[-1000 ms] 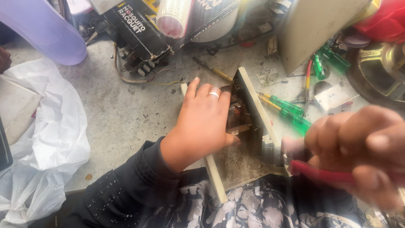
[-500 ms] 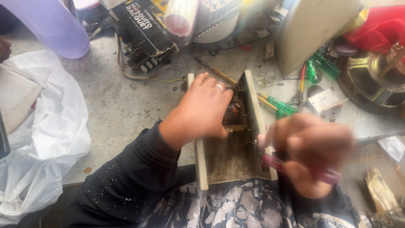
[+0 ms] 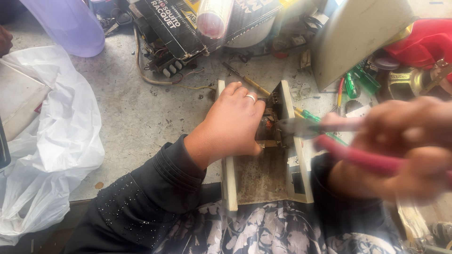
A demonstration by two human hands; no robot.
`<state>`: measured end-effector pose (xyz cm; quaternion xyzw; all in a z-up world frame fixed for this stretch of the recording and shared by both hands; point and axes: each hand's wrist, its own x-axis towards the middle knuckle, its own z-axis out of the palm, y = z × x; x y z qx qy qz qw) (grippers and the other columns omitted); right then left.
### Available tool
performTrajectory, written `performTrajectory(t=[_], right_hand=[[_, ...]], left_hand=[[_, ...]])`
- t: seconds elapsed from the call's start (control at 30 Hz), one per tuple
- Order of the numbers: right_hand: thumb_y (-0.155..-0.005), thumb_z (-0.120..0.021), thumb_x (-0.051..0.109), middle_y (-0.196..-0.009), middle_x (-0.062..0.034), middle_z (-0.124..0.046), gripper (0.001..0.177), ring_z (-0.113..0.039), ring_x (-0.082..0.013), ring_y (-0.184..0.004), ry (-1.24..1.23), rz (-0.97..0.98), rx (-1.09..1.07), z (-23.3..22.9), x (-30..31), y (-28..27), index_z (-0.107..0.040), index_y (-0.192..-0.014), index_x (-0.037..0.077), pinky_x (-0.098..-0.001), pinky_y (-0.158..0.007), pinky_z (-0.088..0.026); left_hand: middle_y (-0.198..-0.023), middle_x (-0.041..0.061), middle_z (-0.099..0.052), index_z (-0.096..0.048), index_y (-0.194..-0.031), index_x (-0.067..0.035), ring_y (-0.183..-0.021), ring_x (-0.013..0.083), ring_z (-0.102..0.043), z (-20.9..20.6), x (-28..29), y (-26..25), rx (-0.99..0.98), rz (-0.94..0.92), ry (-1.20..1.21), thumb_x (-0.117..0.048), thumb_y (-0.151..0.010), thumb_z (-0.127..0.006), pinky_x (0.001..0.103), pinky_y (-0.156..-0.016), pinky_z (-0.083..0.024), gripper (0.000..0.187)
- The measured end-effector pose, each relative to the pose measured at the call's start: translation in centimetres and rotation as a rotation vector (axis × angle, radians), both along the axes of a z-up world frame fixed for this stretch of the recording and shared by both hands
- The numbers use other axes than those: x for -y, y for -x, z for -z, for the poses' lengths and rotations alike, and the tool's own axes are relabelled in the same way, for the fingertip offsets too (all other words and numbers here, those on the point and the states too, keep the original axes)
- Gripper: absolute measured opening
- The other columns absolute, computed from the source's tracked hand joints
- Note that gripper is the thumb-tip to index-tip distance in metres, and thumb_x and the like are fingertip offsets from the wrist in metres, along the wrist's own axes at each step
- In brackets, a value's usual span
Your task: The person holds a beige electrical box, opens it to reveal internal components, and uses a screwdriver and pliers to manipulate wires and parts inside. They repeatedly open and close the box while working on the internal wiring.
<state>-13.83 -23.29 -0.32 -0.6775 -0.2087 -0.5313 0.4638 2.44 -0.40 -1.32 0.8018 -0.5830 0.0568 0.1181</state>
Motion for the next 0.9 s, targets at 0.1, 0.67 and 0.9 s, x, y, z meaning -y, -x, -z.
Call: performTrajectory(t=[0.1, 0.67, 0.9], right_hand=[[-0.112, -0.055, 0.013, -0.081, -0.0029, -0.046, 0.020, -0.042, -0.0100, -0.057, -0.134, 0.086, 0.105, 1.2, 1.9, 0.4, -0.050, -0.093, 0.010, -0.0260, -0.056, -0.041], [-0.086, -0.076, 0.004, -0.113, -0.0088, -0.055, 0.045, -0.064, -0.0217, -0.115, 0.104, 0.350, -0.185, 7.3, -3.0, 7.7, -0.038, -0.111, 0.007, -0.0412, -0.101, -0.060], [-0.082, -0.079, 0.015, -0.131, -0.0161, -0.054, 0.047, -0.059, -0.0334, -0.133, 0.149, 0.447, -0.415, 10.9, -3.1, 12.1, -0.054, -0.118, 0.001, -0.0372, -0.100, -0.058]], left_hand=[[-0.120, 0.025, -0.063, -0.061, -0.123, 0.002, -0.123, 0.0407, -0.054, 0.4, 0.0, -0.4, -0.119, 0.030, 0.181, -0.071, -0.067, -0.079, 0.054, -0.114, -0.028, 0.094], [-0.147, 0.016, -0.057, -0.056, -0.145, -0.008, -0.145, 0.0326, -0.046, 0.6, -3.3, 0.3, -0.398, -0.061, 0.735, -0.053, -0.099, -0.063, 0.050, -0.122, -0.035, 0.065], [-0.152, 0.016, -0.051, -0.045, -0.150, -0.009, -0.148, 0.0302, -0.045, 5.1, -7.9, 6.3, -0.413, -0.002, 0.787, -0.060, -0.098, -0.058, 0.050, -0.127, -0.036, 0.074]])
